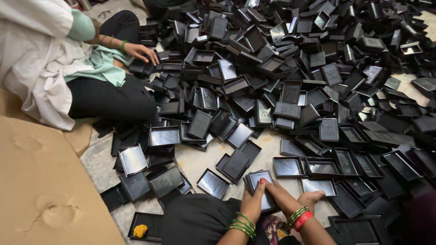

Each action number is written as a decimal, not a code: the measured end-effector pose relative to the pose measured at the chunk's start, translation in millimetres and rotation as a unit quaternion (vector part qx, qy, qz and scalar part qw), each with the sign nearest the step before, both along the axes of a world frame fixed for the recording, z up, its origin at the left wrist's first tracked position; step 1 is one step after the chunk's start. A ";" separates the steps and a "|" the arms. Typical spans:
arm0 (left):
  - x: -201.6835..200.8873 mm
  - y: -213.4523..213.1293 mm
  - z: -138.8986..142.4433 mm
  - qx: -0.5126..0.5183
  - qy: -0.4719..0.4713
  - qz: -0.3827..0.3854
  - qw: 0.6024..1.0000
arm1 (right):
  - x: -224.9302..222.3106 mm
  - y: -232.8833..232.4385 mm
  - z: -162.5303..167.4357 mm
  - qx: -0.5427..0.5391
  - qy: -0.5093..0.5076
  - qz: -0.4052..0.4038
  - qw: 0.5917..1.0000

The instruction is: The person sits on the floor and repeatedly picks up small black rectangular boxes from a large pile, opens them, and places them back down. The action is repetitive and continuous throughout the clip.

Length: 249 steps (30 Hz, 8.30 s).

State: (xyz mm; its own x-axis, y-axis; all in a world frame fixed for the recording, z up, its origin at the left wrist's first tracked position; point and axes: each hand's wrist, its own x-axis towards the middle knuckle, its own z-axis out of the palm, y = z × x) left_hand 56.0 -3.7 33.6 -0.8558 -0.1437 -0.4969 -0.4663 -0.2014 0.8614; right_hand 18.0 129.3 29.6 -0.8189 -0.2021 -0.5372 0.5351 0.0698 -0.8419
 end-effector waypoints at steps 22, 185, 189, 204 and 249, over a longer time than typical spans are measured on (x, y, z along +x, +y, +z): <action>-18.1 -54.0 71.7 -0.051 0.129 0.049 0.989 | -22.8 -44.2 75.2 -0.227 0.009 -0.067 0.971; -51.1 -7.2 25.8 -0.059 0.255 0.088 0.961 | -2.6 -34.4 49.1 -0.086 0.245 -0.047 0.965; -37.2 -18.8 45.1 -0.139 0.288 0.076 0.944 | -4.1 -38.6 63.9 -0.042 0.277 -0.013 0.960; -46.2 -14.1 33.3 -0.047 0.210 0.017 0.976 | -3.4 -28.6 39.3 0.091 0.392 -0.012 0.915; -35.6 -280.2 31.3 -0.614 0.014 -0.171 0.770 | -91.9 -99.9 23.9 0.519 0.460 0.428 0.579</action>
